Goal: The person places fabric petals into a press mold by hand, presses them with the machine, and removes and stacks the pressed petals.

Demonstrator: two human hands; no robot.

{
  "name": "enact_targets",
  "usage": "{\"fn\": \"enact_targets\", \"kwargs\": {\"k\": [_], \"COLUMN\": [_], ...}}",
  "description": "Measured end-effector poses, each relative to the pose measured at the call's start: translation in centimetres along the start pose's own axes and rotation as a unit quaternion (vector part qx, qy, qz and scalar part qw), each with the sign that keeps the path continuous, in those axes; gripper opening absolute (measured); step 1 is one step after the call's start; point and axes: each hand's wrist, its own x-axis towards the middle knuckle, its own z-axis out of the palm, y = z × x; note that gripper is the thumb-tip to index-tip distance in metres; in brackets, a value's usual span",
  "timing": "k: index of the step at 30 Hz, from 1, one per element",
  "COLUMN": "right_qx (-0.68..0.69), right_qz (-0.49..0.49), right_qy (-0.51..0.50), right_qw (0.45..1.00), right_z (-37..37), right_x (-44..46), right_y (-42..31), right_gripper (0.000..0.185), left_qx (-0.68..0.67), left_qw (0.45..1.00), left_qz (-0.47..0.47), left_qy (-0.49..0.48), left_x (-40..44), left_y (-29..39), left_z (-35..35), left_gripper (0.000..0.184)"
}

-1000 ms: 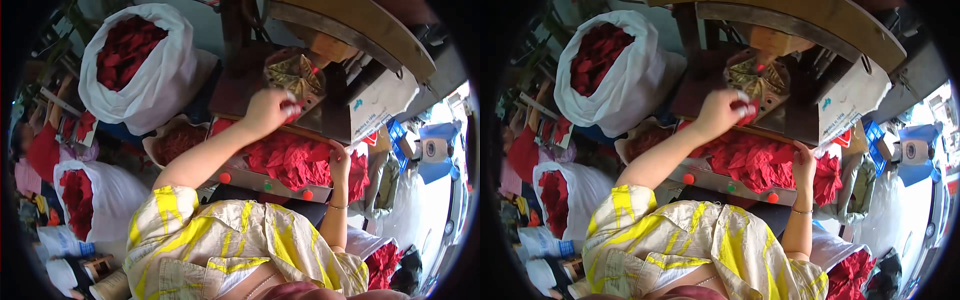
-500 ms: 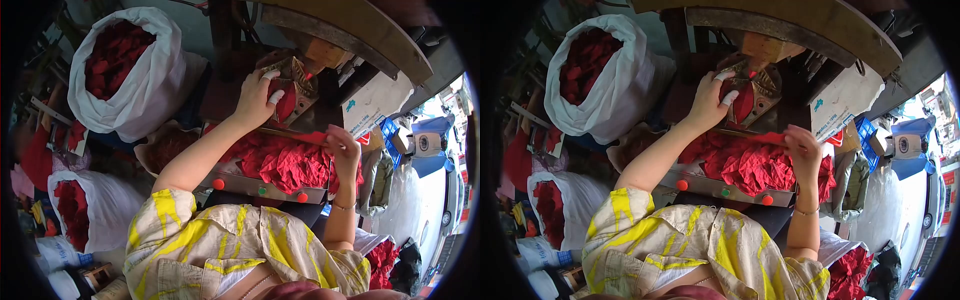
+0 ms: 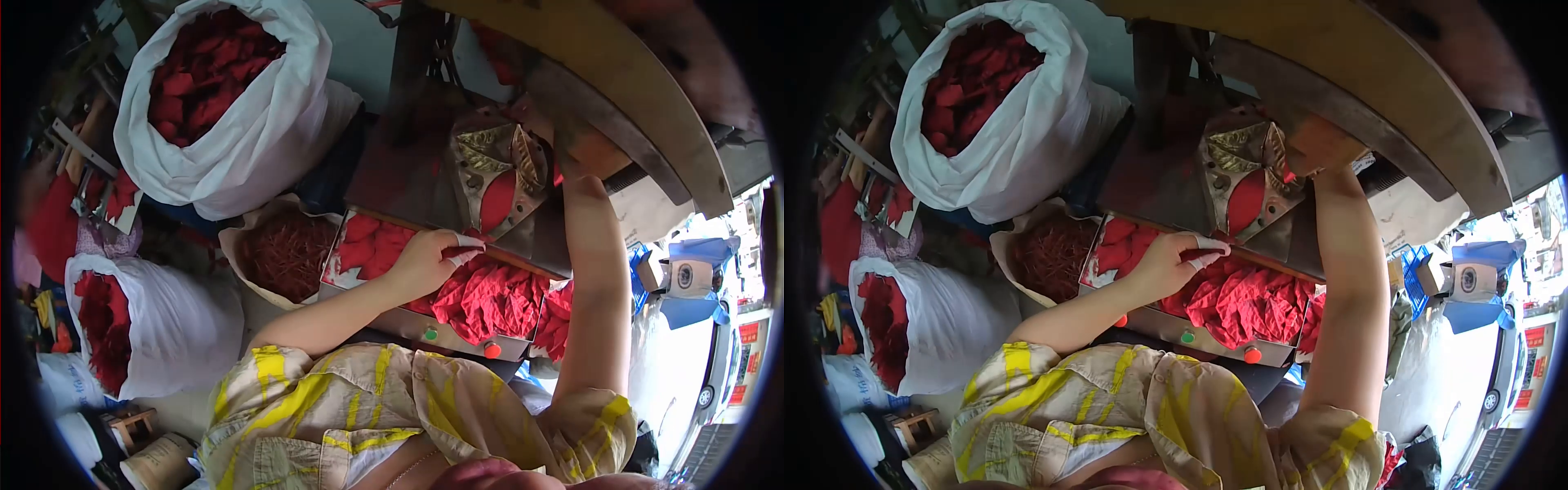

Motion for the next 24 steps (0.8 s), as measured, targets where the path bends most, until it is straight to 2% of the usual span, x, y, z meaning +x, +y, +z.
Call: {"fn": "enact_targets", "kwargs": {"k": [2, 4, 7, 9, 11, 12, 13, 14, 15, 16, 17, 18, 19, 20, 21, 22, 24], "right_qx": [-0.005, -0.002, 0.012, 0.074, 0.224, 0.345, 0.318, 0.290, 0.334, 0.316, 0.353, 0.386, 0.341, 0.319, 0.295, 0.080, -0.139], "right_qz": [-0.003, -0.006, -0.022, -0.050, -0.079, -0.004, -0.046, -0.087, -0.033, 0.043, 0.043, 0.041, -0.017, -0.046, -0.074, -0.162, -0.243], "right_qy": [-0.021, -0.031, -0.019, -0.026, -0.181, -0.349, -0.342, -0.334, -0.268, -0.252, -0.155, -0.055, -0.014, 0.005, 0.025, 0.029, 0.033], "right_qw": [1.000, 1.000, 1.000, 0.996, 0.954, 0.871, 0.883, 0.893, 0.903, 0.913, 0.922, 0.920, 0.940, 0.947, 0.952, 0.983, 0.960], "right_z": [0.2, -0.2, -2.9, -6.7, -11.6, -14.2, -14.4, -14.3, -14.0, -14.4, -12.6, -9.8, -6.9, -4.3, -1.8, 0.2, 0.4], "right_x": [0.3, 0.3, -0.7, -2.5, -6.3, -8.2, -9.5, -10.4, -10.9, -9.8, -9.2, -8.4, -6.5, -5.2, -3.9, -3.0, -2.6], "right_y": [-0.2, -0.5, -1.5, -3.6, -7.5, -10.1, -10.9, -11.2, -11.1, -11.0, -9.6, -7.5, -4.8, -3.8, -2.9, -2.9, -4.5], "right_gripper": [0.021, 0.021, 0.021, 0.021, 0.020, 0.017, 0.015, 0.014, 0.013, 0.014, 0.014, 0.014, 0.016, 0.017, 0.018, 0.020, 0.022], "left_qx": [-0.018, -0.116, -0.152, -0.187, -0.223, -0.151, -0.076, -0.076, -0.049, -0.023, -0.023, -0.143, -0.261, -0.261, -0.271, -0.280, -0.281], "left_qw": [1.000, 0.986, 0.976, 0.967, 0.956, 0.973, 0.984, 0.984, 0.993, 0.997, 0.997, 0.988, 0.964, 0.964, 0.953, 0.935, 0.936], "left_qz": [-0.011, -0.118, -0.153, -0.168, -0.183, -0.171, -0.157, -0.158, -0.106, -0.053, -0.054, -0.045, -0.036, -0.040, -0.115, -0.188, -0.193], "left_qy": [0.017, 0.001, 0.029, 0.043, 0.059, 0.021, -0.016, -0.018, -0.033, -0.047, -0.046, -0.041, -0.036, -0.036, -0.075, -0.113, -0.086], "left_x": [0.5, 1.0, 1.6, 1.7, 2.1, 2.2, 2.2, 2.0, 1.8, 1.5, 1.0, 0.4, -0.1, -0.3, -0.4, -0.4, -0.5], "left_y": [0.0, 0.0, 0.8, 0.5, 0.4, 0.5, 0.6, 1.0, 1.6, 1.9, 1.6, 0.9, 0.5, 0.7, 0.9, 1.0, 0.1], "left_z": [-0.3, -0.5, -1.0, -1.0, -1.2, -1.5, -1.6, -1.6, -1.6, -1.5, -1.1, -0.5, -0.2, -0.2, -0.4, -0.6, -0.1], "left_gripper": [0.022, 0.021, 0.021, 0.022, 0.022, 0.024, 0.027, 0.027, 0.029, 0.030, 0.030, 0.031, 0.032, 0.032, 0.031, 0.030, 0.027]}}
